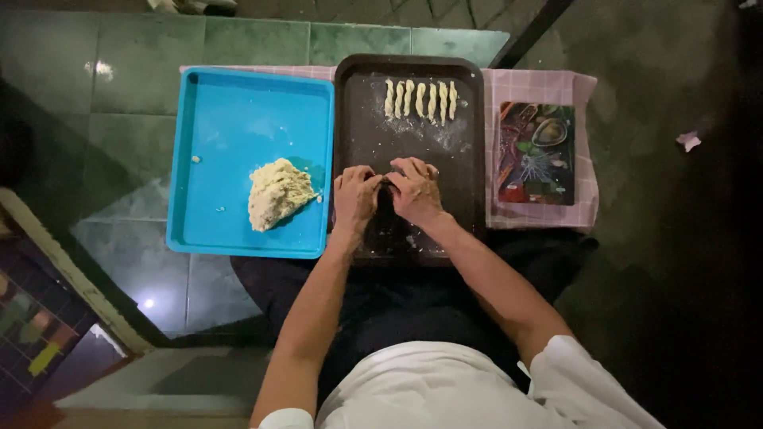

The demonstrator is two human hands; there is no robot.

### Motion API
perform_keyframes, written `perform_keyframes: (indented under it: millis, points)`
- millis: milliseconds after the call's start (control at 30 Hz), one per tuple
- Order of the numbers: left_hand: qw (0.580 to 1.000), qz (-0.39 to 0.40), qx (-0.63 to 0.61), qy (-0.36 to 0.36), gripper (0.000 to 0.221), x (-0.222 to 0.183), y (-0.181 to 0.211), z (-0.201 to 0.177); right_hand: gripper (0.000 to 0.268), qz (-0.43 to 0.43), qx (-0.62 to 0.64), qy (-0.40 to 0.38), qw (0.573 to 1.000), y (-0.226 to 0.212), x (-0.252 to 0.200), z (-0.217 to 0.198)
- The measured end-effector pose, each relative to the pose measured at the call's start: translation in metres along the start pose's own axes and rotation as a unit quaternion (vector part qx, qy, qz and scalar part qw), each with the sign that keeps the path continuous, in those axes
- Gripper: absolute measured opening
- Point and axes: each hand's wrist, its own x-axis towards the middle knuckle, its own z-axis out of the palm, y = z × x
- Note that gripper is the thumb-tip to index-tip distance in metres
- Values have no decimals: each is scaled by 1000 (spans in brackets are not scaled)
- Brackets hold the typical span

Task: Rolling small pieces of dough into thin strips and arranging them on a baking tray.

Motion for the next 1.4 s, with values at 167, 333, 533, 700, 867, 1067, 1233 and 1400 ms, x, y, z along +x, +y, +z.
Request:
perform_keyframes:
  millis: [167,333,533,700,867,1067,1233,1400]
  points:
    - [999,-35,-29,-11,6,-4,-3,12,20,3,4,-24,1000,-5,4,-2]
    - [999,13,42,24,9,6,5,2,15,-4,12,2,1000,-6,9,-3]
    - [998,18,48,42,6,2,-13,-62,12,-11,17,14,1000,-9,6,-6]
    - [997,-13,69,45,11,-19,-66,-174,24,12,66,15,998,27,4,16]
    - [996,-55,30,64,45,-28,-80,-207,20,129,196,121,964,82,26,14]
    - [988,-143,57,-9,33,-72,-91,-158,20,139,158,129,969,67,18,-31]
    - [965,-138,220,-50,41,-58,-53,-185,25,98,111,151,977,94,11,4]
    - [986,-64,146,-46,31,-5,17,-140,37,94,26,123,988,72,30,-2]
